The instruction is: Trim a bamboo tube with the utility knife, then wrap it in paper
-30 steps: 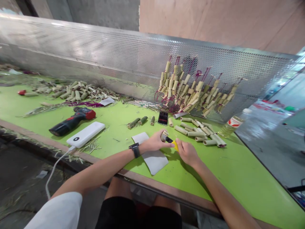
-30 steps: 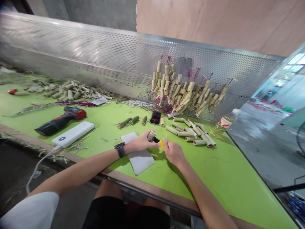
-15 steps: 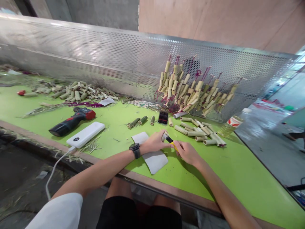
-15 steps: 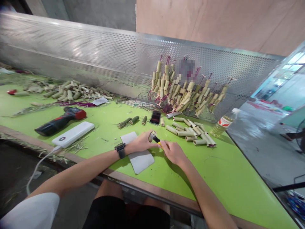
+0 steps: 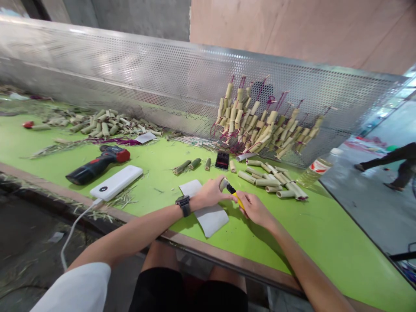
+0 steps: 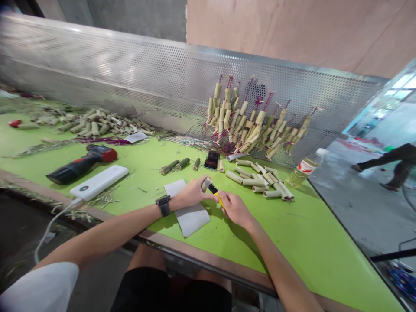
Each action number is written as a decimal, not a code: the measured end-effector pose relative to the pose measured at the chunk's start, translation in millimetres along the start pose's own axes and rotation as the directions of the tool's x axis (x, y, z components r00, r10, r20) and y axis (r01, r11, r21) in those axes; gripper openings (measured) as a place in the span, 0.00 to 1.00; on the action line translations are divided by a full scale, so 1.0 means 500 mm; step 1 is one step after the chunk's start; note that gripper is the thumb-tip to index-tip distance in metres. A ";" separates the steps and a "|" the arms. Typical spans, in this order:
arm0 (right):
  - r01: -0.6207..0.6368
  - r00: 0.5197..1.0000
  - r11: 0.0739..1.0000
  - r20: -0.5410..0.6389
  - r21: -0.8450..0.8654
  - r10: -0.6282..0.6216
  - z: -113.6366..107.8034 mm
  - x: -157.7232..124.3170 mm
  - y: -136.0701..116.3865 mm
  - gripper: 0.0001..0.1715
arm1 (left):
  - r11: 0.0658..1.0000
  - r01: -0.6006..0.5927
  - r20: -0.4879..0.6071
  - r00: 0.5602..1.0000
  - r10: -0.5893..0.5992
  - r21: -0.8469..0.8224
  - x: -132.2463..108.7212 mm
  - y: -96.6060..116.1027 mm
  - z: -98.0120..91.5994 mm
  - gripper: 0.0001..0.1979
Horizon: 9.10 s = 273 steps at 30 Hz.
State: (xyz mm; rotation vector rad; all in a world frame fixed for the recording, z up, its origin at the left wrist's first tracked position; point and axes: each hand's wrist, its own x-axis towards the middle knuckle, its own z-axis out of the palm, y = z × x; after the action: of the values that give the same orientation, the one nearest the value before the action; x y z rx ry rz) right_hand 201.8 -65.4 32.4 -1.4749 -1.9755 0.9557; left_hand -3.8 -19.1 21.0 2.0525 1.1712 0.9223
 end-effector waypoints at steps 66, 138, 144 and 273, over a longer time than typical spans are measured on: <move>-0.025 0.979 1.000 -0.202 0.003 0.025 0.048 0.002 -0.010 0.43 | 0.998 -0.023 -0.081 0.997 0.018 -0.066 0.023 -0.023 0.001 0.12; -0.005 0.970 0.996 -0.242 -0.089 -0.017 0.022 0.018 0.019 0.45 | 0.984 0.032 0.029 0.999 -0.027 -0.173 0.014 -0.012 0.005 0.17; -0.017 0.978 0.997 -0.207 -0.078 0.001 0.018 0.021 0.027 0.45 | 0.984 -0.032 0.108 0.993 0.052 -0.173 0.009 -0.009 0.002 0.20; -0.038 0.933 0.996 -0.354 0.079 0.064 0.027 0.014 0.005 0.44 | 0.705 0.089 0.201 0.977 0.077 -0.704 0.003 0.002 0.014 0.28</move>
State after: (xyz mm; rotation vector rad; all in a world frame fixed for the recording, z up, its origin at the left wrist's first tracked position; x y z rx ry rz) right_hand 191.3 -61.5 21.6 -1.5414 -1.6325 0.7097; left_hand 2.8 -19.1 18.3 1.4492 0.5548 0.9270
